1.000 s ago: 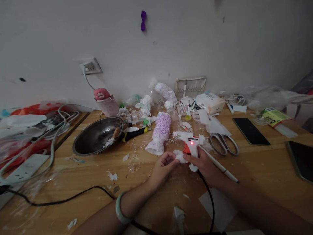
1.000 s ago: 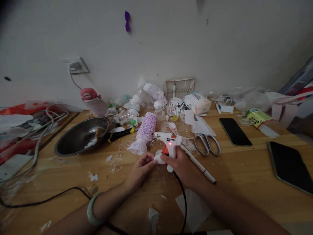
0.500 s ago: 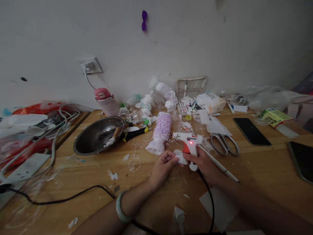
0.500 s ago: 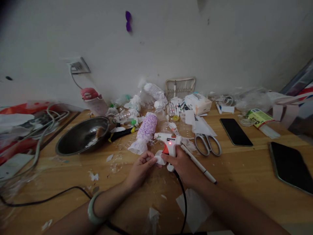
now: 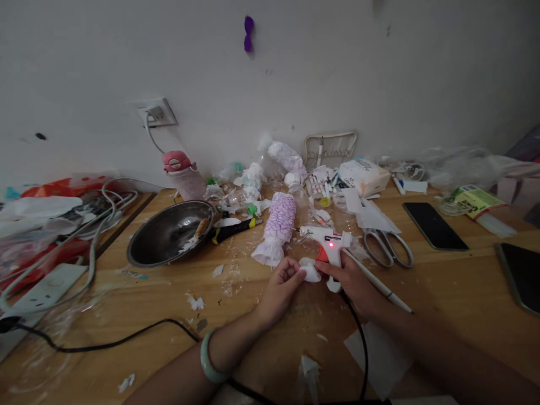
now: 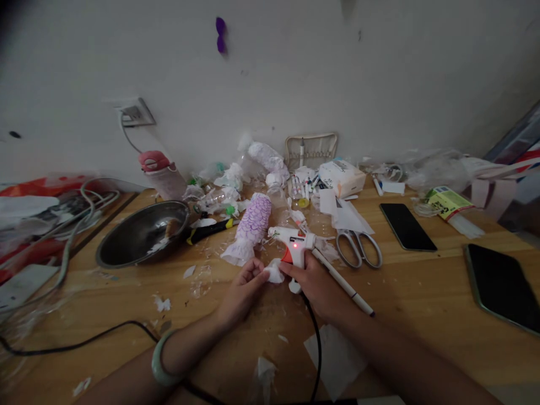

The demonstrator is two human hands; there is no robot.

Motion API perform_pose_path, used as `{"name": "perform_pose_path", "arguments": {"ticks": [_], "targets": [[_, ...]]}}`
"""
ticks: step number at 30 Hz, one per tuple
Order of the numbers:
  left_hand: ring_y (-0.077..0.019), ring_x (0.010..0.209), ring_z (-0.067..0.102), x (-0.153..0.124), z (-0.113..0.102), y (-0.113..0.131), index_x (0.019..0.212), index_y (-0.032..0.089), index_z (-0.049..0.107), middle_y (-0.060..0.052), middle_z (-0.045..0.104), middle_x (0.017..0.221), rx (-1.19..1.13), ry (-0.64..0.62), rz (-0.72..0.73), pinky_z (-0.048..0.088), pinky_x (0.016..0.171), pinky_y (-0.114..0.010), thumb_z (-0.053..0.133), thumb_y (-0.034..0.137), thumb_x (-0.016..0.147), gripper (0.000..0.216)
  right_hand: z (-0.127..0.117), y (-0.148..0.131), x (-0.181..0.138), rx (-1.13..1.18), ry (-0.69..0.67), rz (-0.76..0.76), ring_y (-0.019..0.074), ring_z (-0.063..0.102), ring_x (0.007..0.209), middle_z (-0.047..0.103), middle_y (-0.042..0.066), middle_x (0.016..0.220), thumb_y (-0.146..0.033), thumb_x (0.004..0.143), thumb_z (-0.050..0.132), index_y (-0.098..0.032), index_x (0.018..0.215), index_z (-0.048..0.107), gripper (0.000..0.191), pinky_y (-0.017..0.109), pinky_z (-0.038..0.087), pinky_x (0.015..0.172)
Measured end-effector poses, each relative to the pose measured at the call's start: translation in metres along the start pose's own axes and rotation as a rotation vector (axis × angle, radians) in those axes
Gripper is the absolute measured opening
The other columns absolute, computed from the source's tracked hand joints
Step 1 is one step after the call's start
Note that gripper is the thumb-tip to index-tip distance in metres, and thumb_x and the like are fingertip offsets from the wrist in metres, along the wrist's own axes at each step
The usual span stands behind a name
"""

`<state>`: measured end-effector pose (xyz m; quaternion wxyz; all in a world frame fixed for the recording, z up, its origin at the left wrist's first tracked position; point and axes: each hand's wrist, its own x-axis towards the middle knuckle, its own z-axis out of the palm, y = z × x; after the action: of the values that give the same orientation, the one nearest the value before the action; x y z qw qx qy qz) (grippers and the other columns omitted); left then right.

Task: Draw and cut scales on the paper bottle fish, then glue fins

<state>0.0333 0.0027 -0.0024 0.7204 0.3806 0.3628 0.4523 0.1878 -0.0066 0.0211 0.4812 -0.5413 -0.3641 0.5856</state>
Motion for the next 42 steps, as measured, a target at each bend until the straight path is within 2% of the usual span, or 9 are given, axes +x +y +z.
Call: {"name": "perform_pose_path", "arguments": {"ticks": [4,9,16,22,29,34,42], "targets": [[-0.0110,0.064,0.061,0.001,0.000,-0.001,0.072,0.020,0.050,0.004,0.066,0.070,-0.099,-0.026,-0.003,0.046,0.068,-0.024,0.082,0.041,0.064,0.039,0.003,-0.004,-0.002,0.076,0.020,0.048,0.0137,0.055,0.059,0.060,-0.004,0.064,-0.032,0.063,0.074,-0.020,0.080,0.054,0.028,0.025,0.042,0.055],[-0.0108,0.065,0.061,0.002,0.000,-0.002,0.073,0.020,0.048,0.005,0.065,0.069,-0.217,-0.035,0.022,0.046,0.068,-0.024,0.081,0.035,0.066,0.037,0.001,0.002,-0.002,0.055,-0.065,0.058,0.0152,0.059,0.064,0.065,-0.001,0.073,-0.035,0.064,0.076,-0.020,0.087,0.057,0.034,0.026,0.044,0.059],[-0.0102,0.067,0.058,0.003,-0.002,-0.006,0.072,0.018,0.051,0.004,0.062,0.069,-0.220,-0.016,0.046,0.044,0.067,-0.022,0.081,0.033,0.067,0.034,0.000,0.004,0.001,0.053,-0.120,0.029,0.0144,0.058,0.059,0.064,-0.002,0.066,-0.035,0.064,0.076,-0.019,0.082,0.058,0.030,0.026,0.044,0.058],[-0.0094,0.064,0.051,0.003,-0.003,-0.006,0.073,0.019,0.050,0.005,0.056,0.067,-0.168,0.031,0.055,0.040,0.065,-0.022,0.081,0.038,0.065,0.037,0.001,0.002,-0.001,0.056,-0.129,0.032,0.0153,0.061,0.061,0.066,-0.001,0.074,-0.036,0.060,0.079,-0.020,0.083,0.059,0.035,0.029,0.049,0.062],[-0.0104,0.065,0.046,0.004,-0.007,-0.008,0.074,0.020,0.048,0.005,0.052,0.067,-0.005,0.071,0.082,0.036,0.064,-0.023,0.077,0.047,0.067,0.040,0.000,0.001,0.000,-0.070,-0.119,-0.030,0.0149,0.061,0.065,0.062,-0.002,0.073,-0.033,0.062,0.076,-0.019,0.081,0.057,0.030,0.028,0.048,0.064],[-0.0115,0.067,0.048,0.001,-0.004,-0.004,0.074,0.020,0.049,0.005,0.053,0.070,0.082,0.067,0.088,0.037,0.066,-0.024,0.077,0.050,0.066,0.041,-0.007,0.009,0.003,-0.305,-0.048,-0.116,0.0174,0.060,0.072,0.064,0.000,0.077,-0.036,0.068,0.071,-0.019,0.084,0.060,0.026,0.030,0.047,0.069],[-0.0139,0.073,0.053,-0.001,-0.003,-0.007,0.076,0.019,0.057,0.002,0.060,0.074,0.041,-0.043,0.002,0.042,0.072,-0.025,0.074,0.056,0.067,0.041,-0.012,0.015,0.005,-0.380,-0.007,-0.155,0.0187,0.060,0.077,0.066,0.001,0.084,-0.041,0.075,0.066,-0.020,0.092,0.062,0.027,0.031,0.046,0.073]]}}
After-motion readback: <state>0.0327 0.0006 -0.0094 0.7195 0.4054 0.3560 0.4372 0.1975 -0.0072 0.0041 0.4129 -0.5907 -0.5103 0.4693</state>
